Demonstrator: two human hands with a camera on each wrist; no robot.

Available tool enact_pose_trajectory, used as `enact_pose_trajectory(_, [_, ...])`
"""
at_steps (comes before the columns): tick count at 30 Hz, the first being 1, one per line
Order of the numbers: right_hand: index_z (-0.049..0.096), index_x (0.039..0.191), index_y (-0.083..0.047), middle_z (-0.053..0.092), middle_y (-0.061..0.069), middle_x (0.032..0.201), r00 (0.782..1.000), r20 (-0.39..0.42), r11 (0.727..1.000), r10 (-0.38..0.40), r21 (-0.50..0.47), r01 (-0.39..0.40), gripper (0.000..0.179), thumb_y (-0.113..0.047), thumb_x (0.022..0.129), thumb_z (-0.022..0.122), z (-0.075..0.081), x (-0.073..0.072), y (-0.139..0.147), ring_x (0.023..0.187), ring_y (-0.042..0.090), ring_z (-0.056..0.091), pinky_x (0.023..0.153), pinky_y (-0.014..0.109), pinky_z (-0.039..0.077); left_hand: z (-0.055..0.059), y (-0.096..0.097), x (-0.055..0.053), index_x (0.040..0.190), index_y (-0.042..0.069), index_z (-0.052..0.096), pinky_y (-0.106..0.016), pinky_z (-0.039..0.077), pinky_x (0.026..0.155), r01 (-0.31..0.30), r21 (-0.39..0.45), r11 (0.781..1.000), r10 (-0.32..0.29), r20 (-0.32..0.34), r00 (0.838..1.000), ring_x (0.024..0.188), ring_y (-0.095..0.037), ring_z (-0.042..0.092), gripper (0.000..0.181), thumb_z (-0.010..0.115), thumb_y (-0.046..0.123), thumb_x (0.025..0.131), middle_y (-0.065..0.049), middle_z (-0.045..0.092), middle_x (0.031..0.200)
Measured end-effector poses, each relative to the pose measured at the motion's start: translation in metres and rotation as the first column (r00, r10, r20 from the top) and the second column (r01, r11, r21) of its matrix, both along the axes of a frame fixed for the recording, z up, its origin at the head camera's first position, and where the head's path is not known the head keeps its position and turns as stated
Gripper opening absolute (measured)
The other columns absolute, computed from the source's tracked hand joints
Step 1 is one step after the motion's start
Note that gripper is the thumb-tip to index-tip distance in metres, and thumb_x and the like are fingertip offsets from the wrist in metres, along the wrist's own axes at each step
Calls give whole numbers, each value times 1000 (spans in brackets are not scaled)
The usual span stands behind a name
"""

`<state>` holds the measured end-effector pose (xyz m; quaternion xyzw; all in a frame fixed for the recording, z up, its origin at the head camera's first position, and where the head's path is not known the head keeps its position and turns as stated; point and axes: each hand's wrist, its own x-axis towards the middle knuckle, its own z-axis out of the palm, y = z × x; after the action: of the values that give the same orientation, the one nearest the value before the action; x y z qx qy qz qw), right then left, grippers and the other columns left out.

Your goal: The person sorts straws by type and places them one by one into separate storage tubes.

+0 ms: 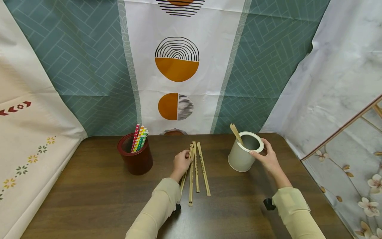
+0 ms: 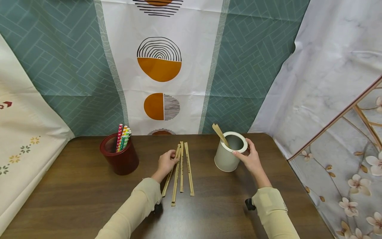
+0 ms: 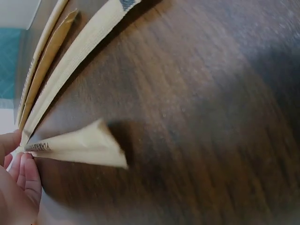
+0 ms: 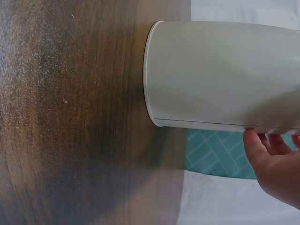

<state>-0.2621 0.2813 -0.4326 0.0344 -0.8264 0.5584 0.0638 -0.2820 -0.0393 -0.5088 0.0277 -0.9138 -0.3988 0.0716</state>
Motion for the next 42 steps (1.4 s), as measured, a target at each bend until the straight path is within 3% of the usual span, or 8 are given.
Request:
enact_pose_trajectory(6, [16, 139, -2, 30, 20, 132, 1000, 1, 1000, -3, 11, 3, 73, -8, 81, 61, 0, -1, 1, 115, 29, 34, 72, 4, 36, -1, 0, 3, 104, 9, 62, -36, 45, 69, 21, -118, 993, -22, -4, 1000, 77, -20, 58, 31, 69, 15, 75, -4, 62, 85])
enact_pose_trajectory(10, [17, 139, -3, 31, 19, 132, 1000, 2, 1000, -7, 13, 7, 73, -8, 81, 61, 0, -1, 1, 114, 28, 35, 72, 4, 36, 1, 0, 3, 103, 8, 62, -35, 46, 67, 29, -138, 990, -29, 2, 1000, 73, -19, 58, 31, 70, 13, 73, -3, 63, 80])
enact_pose_trajectory(18, [18, 139, -3, 32, 20, 131, 1000, -3, 1000, -6, 21, 6, 73, -9, 81, 61, 0, -1, 1, 114, 28, 35, 72, 5, 36, 12, 0, 5, 101, 6, 63, -35, 48, 63, 29, -185, 982, -12, 92, 996, 69, -21, 60, 28, 69, 13, 74, -4, 66, 77])
enact_pose_trajectory(25, [20, 137, -3, 33, 19, 130, 1000, 0, 999, -15, 41, 15, 71, -11, 81, 62, 0, -1, 1, 114, 26, 36, 73, 6, 36, 16, -2, 6, 100, 8, 64, -38, 48, 64, 55, -229, 972, -28, 118, 993, 74, -28, 61, 25, 64, 13, 75, -8, 67, 84])
enact_pose_trajectory(29, [19, 138, -2, 33, 20, 131, 1000, -2, 999, -9, 40, 9, 71, -11, 81, 62, 0, 0, 0, 114, 28, 35, 72, 5, 35, 15, -4, 5, 102, 8, 63, -37, 47, 61, 72, -228, 971, -41, 136, 990, 73, -28, 60, 28, 63, 16, 76, -9, 66, 88])
enact_pose_trajectory(35, [17, 139, -3, 31, 21, 132, 1000, -7, 999, -7, 39, 7, 73, -9, 81, 61, 1, 0, 1, 115, 30, 35, 71, 4, 35, 17, -8, 2, 101, 9, 62, -29, 41, 49, 81, -210, 974, -50, 148, 988, 57, -18, 54, 25, 60, 18, 78, -4, 63, 72])
enact_pose_trajectory(42, [17, 139, -3, 32, 20, 131, 1000, -4, 999, -13, 53, 14, 73, -10, 81, 61, 0, 0, 1, 114, 28, 36, 71, 4, 35, 33, -11, -4, 106, 10, 61, -29, 42, 54, 96, -189, 977, -77, 105, 991, 64, -16, 56, 27, 60, 19, 80, -2, 63, 81])
